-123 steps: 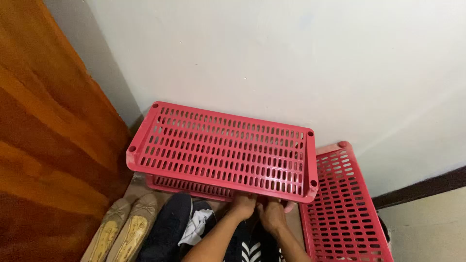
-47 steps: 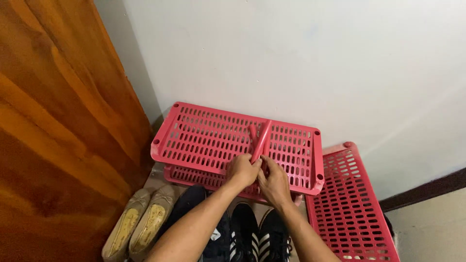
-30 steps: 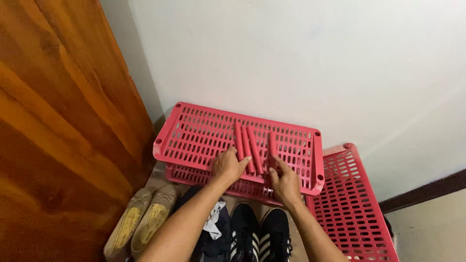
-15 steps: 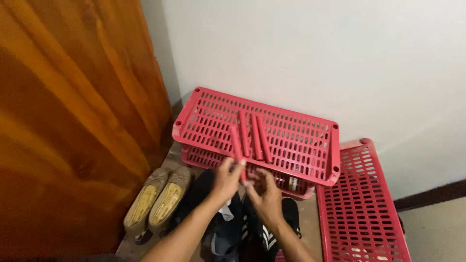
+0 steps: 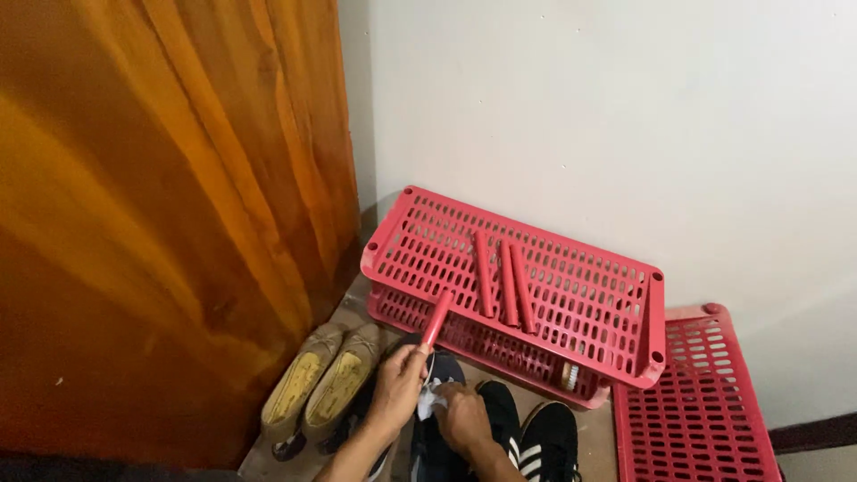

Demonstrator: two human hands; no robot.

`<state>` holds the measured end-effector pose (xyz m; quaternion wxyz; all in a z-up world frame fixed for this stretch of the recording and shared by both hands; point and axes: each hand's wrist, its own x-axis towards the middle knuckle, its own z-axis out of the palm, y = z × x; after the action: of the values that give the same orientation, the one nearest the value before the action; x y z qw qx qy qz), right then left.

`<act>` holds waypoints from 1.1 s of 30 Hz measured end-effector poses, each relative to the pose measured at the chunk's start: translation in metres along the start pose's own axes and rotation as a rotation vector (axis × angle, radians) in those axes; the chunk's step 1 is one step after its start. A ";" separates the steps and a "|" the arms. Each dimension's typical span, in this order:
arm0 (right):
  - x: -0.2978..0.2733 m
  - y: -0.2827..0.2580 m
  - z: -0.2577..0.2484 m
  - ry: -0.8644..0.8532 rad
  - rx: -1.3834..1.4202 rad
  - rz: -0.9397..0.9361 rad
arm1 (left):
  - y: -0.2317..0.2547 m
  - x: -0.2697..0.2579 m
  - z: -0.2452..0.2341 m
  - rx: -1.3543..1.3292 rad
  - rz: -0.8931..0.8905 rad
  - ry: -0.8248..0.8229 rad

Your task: Assemble a multi-tier plastic shoe rack by connecting the shelves with support poles.

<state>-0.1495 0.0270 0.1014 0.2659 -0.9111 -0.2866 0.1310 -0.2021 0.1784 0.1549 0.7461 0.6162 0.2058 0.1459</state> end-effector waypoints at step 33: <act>-0.125 -0.010 -0.206 1.072 0.352 -0.204 | 0.069 -0.119 0.143 -0.273 -0.225 -0.569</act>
<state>-0.1739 -0.1246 0.2874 0.5330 -0.7600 -0.1721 -0.3297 -0.2333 0.0130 0.2603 0.8608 0.4999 0.0343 -0.0891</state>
